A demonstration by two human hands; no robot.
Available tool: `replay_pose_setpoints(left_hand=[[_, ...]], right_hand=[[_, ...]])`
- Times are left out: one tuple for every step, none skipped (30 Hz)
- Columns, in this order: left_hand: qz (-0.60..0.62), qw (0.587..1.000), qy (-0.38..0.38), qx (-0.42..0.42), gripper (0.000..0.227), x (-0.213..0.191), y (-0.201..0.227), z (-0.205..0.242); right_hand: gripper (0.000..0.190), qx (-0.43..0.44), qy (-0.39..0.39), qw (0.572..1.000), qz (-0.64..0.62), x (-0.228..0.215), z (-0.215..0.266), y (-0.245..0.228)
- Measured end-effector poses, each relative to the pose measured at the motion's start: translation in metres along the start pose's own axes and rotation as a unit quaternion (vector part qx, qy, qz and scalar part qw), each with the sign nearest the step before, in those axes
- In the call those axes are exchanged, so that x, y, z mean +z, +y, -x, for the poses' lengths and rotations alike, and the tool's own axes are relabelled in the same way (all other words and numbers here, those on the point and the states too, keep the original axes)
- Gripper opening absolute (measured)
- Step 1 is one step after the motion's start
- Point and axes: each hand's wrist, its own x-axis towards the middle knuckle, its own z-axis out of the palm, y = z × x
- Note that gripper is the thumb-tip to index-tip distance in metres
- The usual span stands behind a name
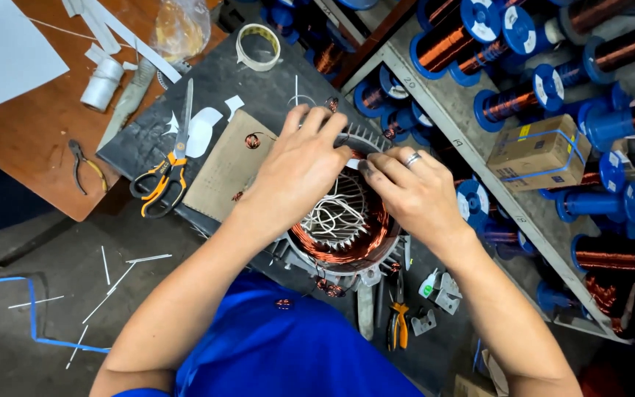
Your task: The person works on a motor stator, using a hammer to tap the copper windings into place. They then insert white insulating paper into the slots between the windings and use a metal rod to press the paper down securely.
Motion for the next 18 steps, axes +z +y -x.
replay_pose_setpoints(left_hand=[[-0.015,1.000,0.015,0.014,0.003,0.000,0.001,-0.001],[-0.015,1.000,0.014,0.013,0.003,-0.001,0.001,-0.002],[-0.017,0.999,0.022,0.028,0.003,-0.001,0.000,-0.004],[-0.019,0.998,0.030,0.043,0.005,-0.001,0.000,-0.005],[-0.018,0.999,0.028,0.042,0.005,0.001,0.000,-0.005],[-0.017,0.998,0.032,0.048,0.006,0.003,-0.001,-0.005],[-0.016,0.998,0.036,0.054,0.008,0.006,-0.002,-0.004],[-0.014,0.998,0.033,0.054,0.008,0.005,-0.002,-0.005],[-0.017,0.997,0.040,0.059,0.008,0.003,-0.001,-0.007],[-0.019,0.997,0.046,0.064,0.009,0.002,-0.001,-0.008],[-0.018,0.997,0.045,0.065,0.009,0.004,-0.003,-0.009],[-0.023,0.995,0.053,0.075,0.008,0.006,-0.004,-0.010],[-0.028,0.994,0.061,0.084,0.007,0.007,-0.005,-0.010],[-0.027,0.994,0.060,0.085,0.007,0.006,-0.005,-0.011],[-0.023,0.995,0.054,0.085,0.004,0.005,-0.005,-0.012],[-0.020,0.995,0.048,0.086,0.002,0.004,-0.006,-0.012],[-0.019,0.995,0.046,0.087,0.002,0.004,-0.007,-0.013],[0.001,0.995,0.034,0.089,0.004,0.004,-0.009,-0.013]], right_hand=[[0.024,-0.004,0.005,1.000,0.003,0.002,0.000,0.000],[0.024,-0.004,0.004,1.000,0.002,0.003,0.002,-0.001],[0.022,0.012,0.002,1.000,0.000,0.005,0.003,-0.001],[0.020,0.028,0.000,1.000,-0.003,0.007,0.004,-0.001],[0.020,0.029,-0.001,1.000,-0.004,0.008,0.007,0.001],[0.019,0.040,-0.005,0.999,-0.008,0.009,0.011,0.003],[0.018,0.053,-0.010,0.998,-0.012,0.011,0.015,0.004],[0.018,0.055,-0.011,0.998,-0.014,0.012,0.017,0.004],[0.018,0.073,-0.012,0.997,-0.034,0.013,0.018,0.005],[0.019,0.091,-0.012,0.994,-0.054,0.014,0.020,0.005],[0.019,0.093,-0.012,0.994,-0.053,0.013,0.019,0.005],[0.014,0.117,-0.020,0.990,-0.074,0.012,0.017,0.004],[0.011,0.142,-0.028,0.985,-0.094,0.010,0.016,0.002],[0.011,0.143,-0.028,0.985,-0.095,0.004,0.009,0.003],[0.007,0.169,-0.066,0.976,-0.117,-0.002,0.002,0.003],[0.003,0.195,-0.104,0.965,-0.139,-0.008,-0.005,0.003],[0.003,0.198,-0.103,0.965,-0.140,-0.013,-0.009,0.005],[0.003,0.185,-0.124,0.967,-0.126,-0.018,-0.012,0.006]])
